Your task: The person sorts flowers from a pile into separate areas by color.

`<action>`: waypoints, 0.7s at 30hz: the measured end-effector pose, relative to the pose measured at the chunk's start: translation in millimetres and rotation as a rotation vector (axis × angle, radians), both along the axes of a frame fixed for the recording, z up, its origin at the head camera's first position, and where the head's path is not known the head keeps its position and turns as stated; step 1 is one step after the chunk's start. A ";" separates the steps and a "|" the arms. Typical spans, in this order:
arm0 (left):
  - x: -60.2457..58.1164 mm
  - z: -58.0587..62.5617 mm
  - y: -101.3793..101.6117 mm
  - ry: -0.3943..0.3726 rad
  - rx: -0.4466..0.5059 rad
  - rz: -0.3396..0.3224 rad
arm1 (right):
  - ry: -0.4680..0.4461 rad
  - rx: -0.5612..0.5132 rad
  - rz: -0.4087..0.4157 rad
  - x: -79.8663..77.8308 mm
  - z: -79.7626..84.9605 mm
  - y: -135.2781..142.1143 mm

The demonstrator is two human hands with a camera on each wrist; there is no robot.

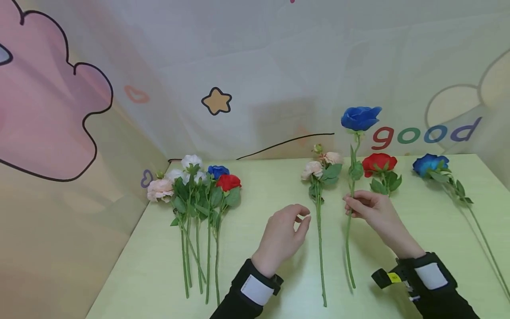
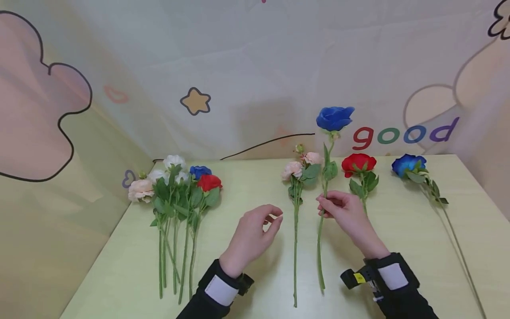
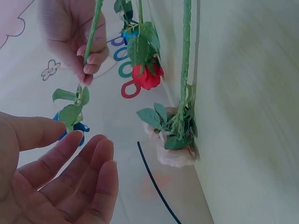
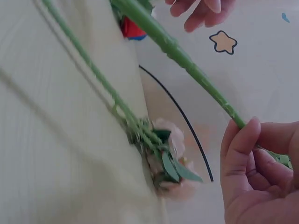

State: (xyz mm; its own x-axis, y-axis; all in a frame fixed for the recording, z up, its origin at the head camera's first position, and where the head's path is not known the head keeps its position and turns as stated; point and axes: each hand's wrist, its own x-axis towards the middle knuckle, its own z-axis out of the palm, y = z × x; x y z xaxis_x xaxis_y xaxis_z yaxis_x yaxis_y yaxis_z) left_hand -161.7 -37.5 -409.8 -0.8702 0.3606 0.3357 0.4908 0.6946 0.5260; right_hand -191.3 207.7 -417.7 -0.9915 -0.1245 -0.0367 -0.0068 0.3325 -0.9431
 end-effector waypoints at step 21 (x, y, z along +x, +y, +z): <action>3.4 -7.4 62.3 0.096 -0.256 -0.183 | 0.139 0.669 -0.118 14.3 7.5 144.7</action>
State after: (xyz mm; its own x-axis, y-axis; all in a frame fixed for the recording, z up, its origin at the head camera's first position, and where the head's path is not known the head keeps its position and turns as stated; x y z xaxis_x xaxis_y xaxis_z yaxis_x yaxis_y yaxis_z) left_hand -158.3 24.8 -417.2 -0.7519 0.5916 0.2909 0.6586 0.6941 0.2908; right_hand -177.0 352.4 -410.3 -0.9981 -0.0106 0.0608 -0.0412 0.8483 -0.5279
